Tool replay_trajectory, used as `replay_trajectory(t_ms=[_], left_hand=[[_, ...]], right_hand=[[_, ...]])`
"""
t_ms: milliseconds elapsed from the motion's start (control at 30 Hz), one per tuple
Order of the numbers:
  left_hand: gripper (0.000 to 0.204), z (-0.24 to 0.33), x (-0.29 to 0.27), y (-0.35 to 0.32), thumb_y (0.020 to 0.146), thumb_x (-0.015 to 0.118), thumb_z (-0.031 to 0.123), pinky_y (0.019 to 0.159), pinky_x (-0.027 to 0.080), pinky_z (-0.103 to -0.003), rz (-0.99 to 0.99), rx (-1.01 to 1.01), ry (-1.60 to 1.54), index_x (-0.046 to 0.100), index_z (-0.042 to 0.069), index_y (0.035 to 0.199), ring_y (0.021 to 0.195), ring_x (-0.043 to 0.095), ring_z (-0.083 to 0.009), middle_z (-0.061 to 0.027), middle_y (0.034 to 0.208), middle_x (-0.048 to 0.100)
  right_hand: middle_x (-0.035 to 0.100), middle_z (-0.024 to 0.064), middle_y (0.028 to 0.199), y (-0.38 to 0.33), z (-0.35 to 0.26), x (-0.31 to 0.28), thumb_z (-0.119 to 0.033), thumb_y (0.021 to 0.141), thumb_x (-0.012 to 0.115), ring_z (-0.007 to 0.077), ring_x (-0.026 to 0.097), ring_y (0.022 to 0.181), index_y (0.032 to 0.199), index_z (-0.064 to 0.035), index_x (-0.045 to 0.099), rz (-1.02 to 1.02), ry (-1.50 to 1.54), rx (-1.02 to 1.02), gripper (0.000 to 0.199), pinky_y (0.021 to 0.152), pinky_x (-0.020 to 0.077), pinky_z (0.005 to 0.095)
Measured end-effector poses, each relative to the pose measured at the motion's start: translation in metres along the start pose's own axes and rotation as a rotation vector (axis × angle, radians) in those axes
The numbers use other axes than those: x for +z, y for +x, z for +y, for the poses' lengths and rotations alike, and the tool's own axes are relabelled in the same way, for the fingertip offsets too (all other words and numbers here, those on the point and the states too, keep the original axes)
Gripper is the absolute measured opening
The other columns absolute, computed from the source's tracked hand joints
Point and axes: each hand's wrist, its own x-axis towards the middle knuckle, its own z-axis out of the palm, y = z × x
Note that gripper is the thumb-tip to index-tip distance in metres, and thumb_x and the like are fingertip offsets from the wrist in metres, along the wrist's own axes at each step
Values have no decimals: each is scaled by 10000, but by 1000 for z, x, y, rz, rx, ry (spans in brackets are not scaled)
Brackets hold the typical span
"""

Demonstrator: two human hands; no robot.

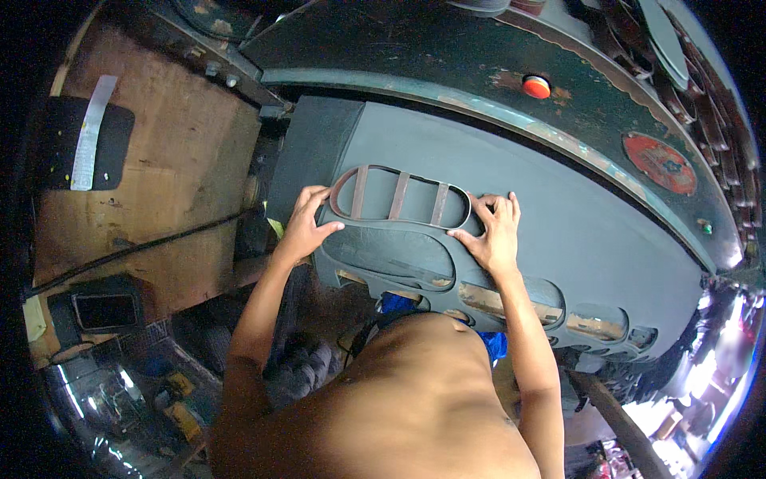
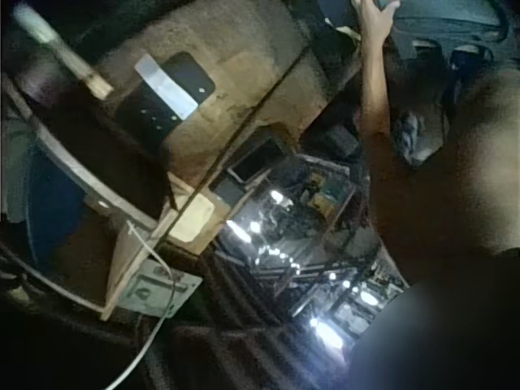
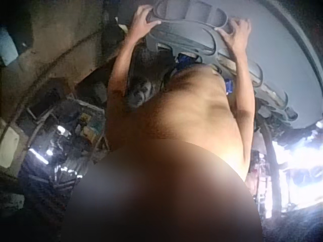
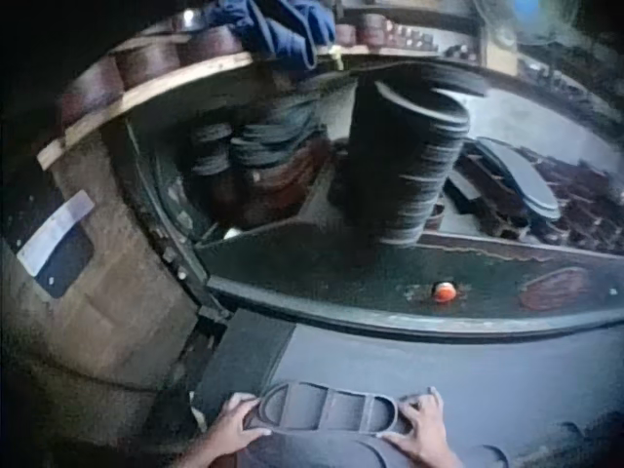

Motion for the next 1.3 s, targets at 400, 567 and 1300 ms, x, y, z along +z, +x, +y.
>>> replay_trajectory(t_ms=[400, 567, 1300], left_hand=[[543, -19, 19, 3, 734, 893, 113, 1006, 506, -407, 181, -10, -166, 716, -23, 1229, 1163, 636, -322, -151, 1218, 660], [537, -23, 21, 1, 723, 891, 91, 980, 516, -396, 199, 4, -123, 730, -23, 1222, 1141, 643, -311, -146, 1227, 658], [730, 4, 9, 1, 818, 835, 78, 1083, 459, -417, 102, -68, 78, 531, 41, 1481, 1264, 577, -346, -166, 1382, 575]], right_hand=[[602, 82, 1162, 0, 5, 2, -421, 649, 902, 297, 561, 1220, 1305, -144, 722, -19, -6, -67, 735, 1253, 223, 632], [611, 74, 1150, 1, 6, 3, -416, 644, 907, 298, 568, 1214, 1275, -130, 730, -10, 0, -65, 715, 1252, 225, 637], [622, 70, 1159, 5, 1, -4, -381, 647, 920, 296, 571, 1250, 1243, -117, 723, -24, 39, -52, 681, 1258, 226, 631]])
